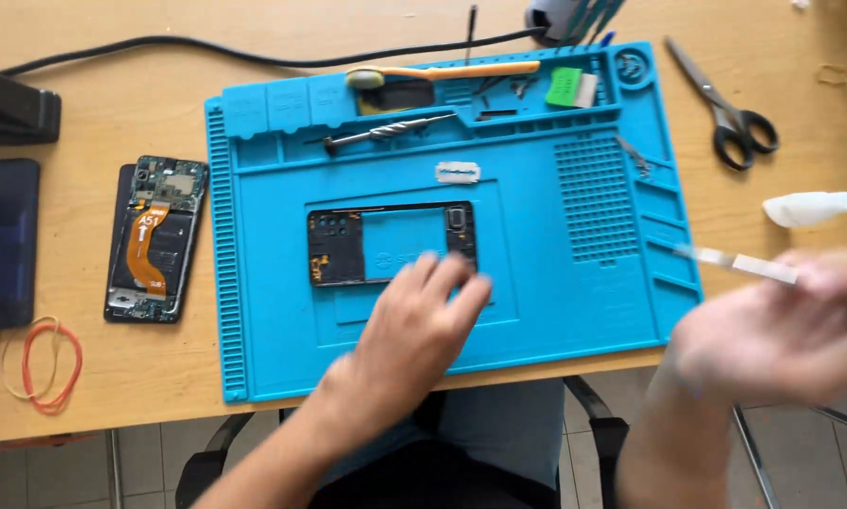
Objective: Applying liquid adhesive to the edges of a mobile phone frame using a precision tip bottle during a repair.
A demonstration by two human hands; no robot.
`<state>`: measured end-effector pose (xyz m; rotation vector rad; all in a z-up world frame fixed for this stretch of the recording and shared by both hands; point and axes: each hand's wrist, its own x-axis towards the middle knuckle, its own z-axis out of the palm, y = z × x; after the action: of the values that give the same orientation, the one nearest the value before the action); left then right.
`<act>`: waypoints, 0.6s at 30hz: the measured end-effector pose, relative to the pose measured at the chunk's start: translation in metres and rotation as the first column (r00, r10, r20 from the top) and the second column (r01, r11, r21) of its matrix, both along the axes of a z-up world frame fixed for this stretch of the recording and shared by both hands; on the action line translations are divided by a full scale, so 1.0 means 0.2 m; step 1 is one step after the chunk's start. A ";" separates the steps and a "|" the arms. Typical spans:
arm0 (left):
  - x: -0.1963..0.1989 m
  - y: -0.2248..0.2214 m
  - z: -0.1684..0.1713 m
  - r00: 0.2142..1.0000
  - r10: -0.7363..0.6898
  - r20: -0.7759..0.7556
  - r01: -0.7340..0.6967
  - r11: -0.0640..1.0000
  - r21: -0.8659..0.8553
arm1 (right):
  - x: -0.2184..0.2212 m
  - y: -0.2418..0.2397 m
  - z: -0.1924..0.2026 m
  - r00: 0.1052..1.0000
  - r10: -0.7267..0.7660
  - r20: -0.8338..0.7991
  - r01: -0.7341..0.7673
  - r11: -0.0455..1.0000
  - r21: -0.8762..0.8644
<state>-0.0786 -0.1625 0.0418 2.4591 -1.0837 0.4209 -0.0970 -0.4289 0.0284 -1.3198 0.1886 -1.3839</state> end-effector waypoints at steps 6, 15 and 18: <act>0.56 -0.63 -0.03 0.834 -0.160 -0.528 -0.034 0.940 -0.338 | -0.44 0.15 0.02 0.982 0.148 -0.118 -0.153 0.988 -0.034; 0.69 -0.95 -0.22 0.839 0.061 -0.541 -0.137 0.985 -0.102 | -0.61 -0.05 0.07 0.911 0.390 -0.136 -0.363 0.912 0.190; 0.72 -0.90 -0.23 0.854 -0.009 -0.520 -0.052 0.993 -0.102 | -0.63 0.07 0.20 0.749 0.628 0.211 -0.657 0.663 0.358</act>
<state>0.0644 -0.3421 -0.0035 2.2833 -0.7746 -0.1780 -0.2239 -0.4152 0.0693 -0.8437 -0.0444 -0.7129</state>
